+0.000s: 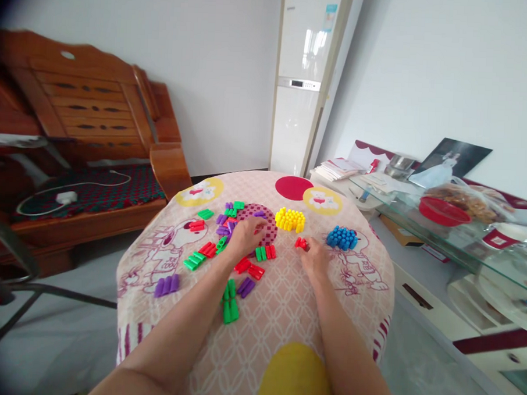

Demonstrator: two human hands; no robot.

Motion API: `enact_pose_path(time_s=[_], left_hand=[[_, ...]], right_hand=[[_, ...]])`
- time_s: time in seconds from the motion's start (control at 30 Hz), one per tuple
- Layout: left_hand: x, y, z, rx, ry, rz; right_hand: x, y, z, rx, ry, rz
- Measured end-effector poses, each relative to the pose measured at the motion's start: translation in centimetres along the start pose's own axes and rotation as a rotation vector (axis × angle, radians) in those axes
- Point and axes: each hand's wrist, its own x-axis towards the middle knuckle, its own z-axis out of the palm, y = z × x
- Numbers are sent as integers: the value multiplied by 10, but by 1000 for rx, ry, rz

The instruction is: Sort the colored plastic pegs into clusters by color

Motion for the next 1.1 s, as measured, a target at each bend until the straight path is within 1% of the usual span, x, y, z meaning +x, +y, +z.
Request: enact_pose_path(time_s=[0.1, 0.2, 0.23, 0.27, 0.33, 0.4, 0.43, 0.53, 0.57, 0.63, 0.7, 0.77, 0.8, 0.83, 0.87, 0.93, 1.0, 1.07, 1.1], left_hand=[[2, -41, -35, 13, 222, -202], [-7, -88, -73, 47, 382, -419], [-11, -101, -83, 63, 397, -455], [-16, -111, -92, 81, 392, -500], [-23, -124, -101, 157, 305, -602], [-27, -127, -101, 242, 184, -674], [-27, -127, -99, 284, 131, -688], [-26, -122, -89, 391, 33, -682], [-25, -120, -87, 411, 19, -675], [-23, -117, -87, 407, 32, -672], [-20, -110, -91, 321, 119, -669], [-15, -96, -95, 175, 257, -628], [-12, -86, -95, 94, 319, -581], [-8, -73, -93, 24, 356, -514], [-5, -59, -88, -33, 361, -431], [-1, -28, -71, -106, 288, -267], [0, 1, -44, -120, 152, -120], [-2, 22, -15, -95, 13, 7], [-3, 29, -1, -79, -37, 39]], right_hand=[[-4, 7, 2, 108, 0, -29], [-5, 12, 0, 220, -16, -30], [-5, 12, -1, 244, -18, -22], [-4, 12, -1, 260, -18, -14], [-2, 12, -1, 273, -11, -4], [0, 13, 0, 283, -3, -4], [0, 13, 1, 289, 1, -3], [-1, 15, 2, 306, 15, -4], [-1, 16, 2, 310, 19, -6], [-1, 17, 3, 316, 18, -14], [0, 17, 4, 325, 1, -20], [1, 18, 6, 339, -21, -22], [2, 18, 6, 346, -28, -22], [2, 18, 7, 348, -29, -22], [3, 18, 8, 344, -22, -22], [3, 18, 8, 326, 0, -21], [3, 18, 7, 318, 12, -16], [3, 17, 5, 332, 3, -21], [3, 17, 4, 342, -4, -30]])
